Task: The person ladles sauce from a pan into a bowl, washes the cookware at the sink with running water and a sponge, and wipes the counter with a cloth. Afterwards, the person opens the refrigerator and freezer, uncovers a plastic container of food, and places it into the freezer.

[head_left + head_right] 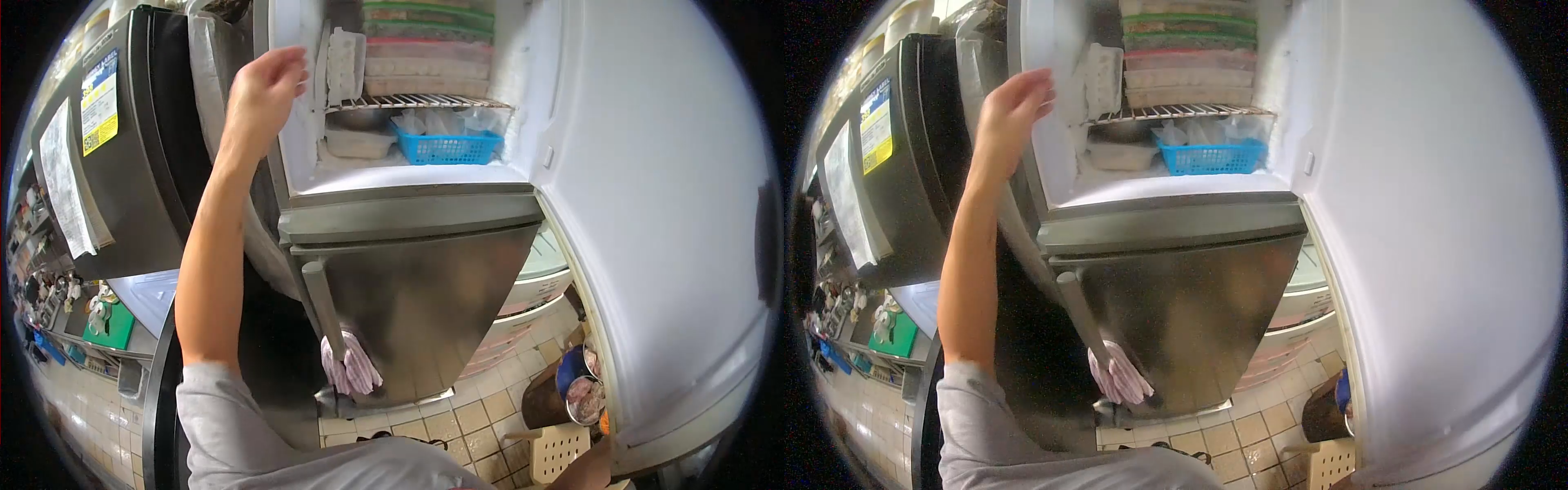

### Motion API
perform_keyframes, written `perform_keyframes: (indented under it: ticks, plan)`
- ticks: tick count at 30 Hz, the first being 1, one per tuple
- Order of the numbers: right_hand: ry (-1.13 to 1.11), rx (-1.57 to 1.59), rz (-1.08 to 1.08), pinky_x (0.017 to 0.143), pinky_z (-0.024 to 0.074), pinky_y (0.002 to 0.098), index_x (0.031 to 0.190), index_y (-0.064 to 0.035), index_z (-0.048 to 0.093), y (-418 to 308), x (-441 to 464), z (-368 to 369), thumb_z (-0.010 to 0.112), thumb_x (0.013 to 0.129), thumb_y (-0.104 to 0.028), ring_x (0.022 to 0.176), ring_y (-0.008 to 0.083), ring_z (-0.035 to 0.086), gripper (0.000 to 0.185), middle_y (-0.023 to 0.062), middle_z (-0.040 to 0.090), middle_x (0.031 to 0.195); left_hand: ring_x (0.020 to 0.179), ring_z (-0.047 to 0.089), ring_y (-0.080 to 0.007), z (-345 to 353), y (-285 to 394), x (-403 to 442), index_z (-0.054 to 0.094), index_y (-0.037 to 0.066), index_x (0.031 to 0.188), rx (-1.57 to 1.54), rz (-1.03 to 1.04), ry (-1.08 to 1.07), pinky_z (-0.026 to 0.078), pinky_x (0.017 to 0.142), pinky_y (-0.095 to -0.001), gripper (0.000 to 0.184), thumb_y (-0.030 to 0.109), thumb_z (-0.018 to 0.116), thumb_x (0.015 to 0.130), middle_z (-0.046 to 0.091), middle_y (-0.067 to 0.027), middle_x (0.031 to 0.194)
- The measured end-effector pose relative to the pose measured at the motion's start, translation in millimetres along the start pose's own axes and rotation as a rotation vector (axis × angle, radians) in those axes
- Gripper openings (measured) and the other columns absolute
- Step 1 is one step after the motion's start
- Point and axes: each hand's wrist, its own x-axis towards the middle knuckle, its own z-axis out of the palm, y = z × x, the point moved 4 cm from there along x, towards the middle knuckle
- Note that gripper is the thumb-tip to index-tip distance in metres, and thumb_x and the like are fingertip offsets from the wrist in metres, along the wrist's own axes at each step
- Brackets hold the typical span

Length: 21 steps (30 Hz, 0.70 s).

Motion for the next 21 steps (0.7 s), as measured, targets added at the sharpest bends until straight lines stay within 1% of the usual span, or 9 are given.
perform_keyframes:
  ticks: [2, 6, 8, 9, 12, 14, 18, 20, 21]
  plan:
    - [0.034, -0.02, -0.012, 0.086, 0.0588, 0.0399, 0.14, 0.0045, 0.048, -2, 1, -7, 0.057, 0.098, -0.016, 0.099, 0.0259, 0.066, 0.047, 0.0213, 0.06, 0.131, 0.106, 0.067, -0.0177, 21, -14, 27, 0.065, -0.001, 0.128, -0.162, -0.135, -0.049, 0.054, 0.093, -0.0288, 0.031, 0.008, 0.057, 0.099, 0.071, -0.0133, 0.117]
    - [0.087, -0.05, -0.048, 0.086, 0.0585, 0.04, 0.14, 0.0044, 0.048, -6, 1, -19, 0.057, 0.098, -0.017, 0.1, 0.0261, 0.066, 0.047, 0.0214, 0.059, 0.131, 0.106, 0.068, -0.0195, 45, -25, 68, 0.063, -0.003, 0.131, 0.148, -0.1, -0.047, 0.054, 0.095, -0.0296, 0.038, 0.015, 0.059, 0.098, 0.07, -0.0151, 0.121]
    - [0.108, -0.059, -0.064, 0.087, 0.0584, 0.0401, 0.14, 0.0044, 0.048, -8, -1, -24, 0.057, 0.098, -0.017, 0.101, 0.0262, 0.066, 0.048, 0.0215, 0.059, 0.132, 0.083, 0.07, -0.019, 50, -31, 91, 0.069, 0.008, 0.126, 0.1, -0.048, 0.022, 0.055, 0.064, -0.0353, 0.035, 0.022, 0.057, 0.097, 0.074, -0.0092, 0.109]
    - [0.118, -0.062, -0.073, 0.087, 0.0583, 0.0401, 0.14, 0.0044, 0.048, -9, -2, -26, 0.057, 0.099, -0.017, 0.101, 0.0263, 0.066, 0.048, 0.0215, 0.059, 0.132, 0.083, 0.07, -0.019, 52, -34, 102, 0.069, 0.008, 0.126, 0.097, -0.044, 0.02, 0.055, 0.064, -0.0353, 0.035, 0.022, 0.057, 0.097, 0.074, -0.0092, 0.109]
    - [0.152, -0.082, -0.09, 0.087, 0.0581, 0.0402, 0.14, 0.0044, 0.048, -14, -8, -33, 0.057, 0.099, -0.017, 0.102, 0.0264, 0.065, 0.048, 0.0216, 0.059, 0.132, 0.082, 0.069, -0.0189, 55, -35, 137, 0.068, 0.007, 0.127, 0.212, 0.048, 0.043, 0.055, 0.066, -0.0358, 0.034, 0.018, 0.055, 0.097, 0.074, -0.0101, 0.106]
    - [0.165, -0.095, -0.104, 0.088, 0.058, 0.0403, 0.141, 0.0044, 0.048, -17, -11, -33, 0.057, 0.099, -0.017, 0.102, 0.0265, 0.065, 0.048, 0.0216, 0.059, 0.133, 0.094, 0.07, -0.0196, 56, -37, 161, 0.069, 0.002, 0.126, 0.359, 0.197, 0.059, 0.053, 0.082, -0.0324, 0.037, 0.02, 0.065, 0.093, 0.075, -0.0114, 0.107]
    - [0.188, -0.119, -0.129, 0.088, 0.0577, 0.0405, 0.141, 0.0044, 0.047, -23, -14, -39, 0.056, 0.099, -0.017, 0.103, 0.0267, 0.065, 0.048, 0.0217, 0.058, 0.133, 0.094, 0.07, -0.0205, 58, -30, 181, 0.069, -0.001, 0.121, 0.318, 0.341, -0.001, 0.054, 0.083, -0.034, 0.035, 0.021, 0.065, 0.095, 0.074, -0.0128, 0.108]
    - [0.195, -0.128, -0.139, 0.089, 0.0576, 0.0405, 0.141, 0.0044, 0.047, -27, -15, -42, 0.056, 0.099, -0.017, 0.103, 0.0268, 0.065, 0.048, 0.0218, 0.058, 0.133, 0.096, 0.07, -0.0223, 47, -5, 171, 0.069, -0.004, 0.113, -0.334, 0.226, -0.134, 0.054, 0.086, -0.0357, 0.031, 0.022, 0.063, 0.097, 0.074, -0.0142, 0.107]
    - [0.199, -0.129, -0.144, 0.089, 0.0575, 0.0406, 0.141, 0.0044, 0.047, -29, -17, -43, 0.056, 0.099, -0.018, 0.104, 0.0268, 0.065, 0.048, 0.0218, 0.058, 0.134, 0.116, 0.06, -0.0301, 38, 17, 157, 0.059, 0.003, 0.131, -0.501, 0.186, -0.212, 0.05, 0.098, -0.0381, 0.048, 0.029, 0.07, 0.093, 0.053, -0.0193, 0.133]
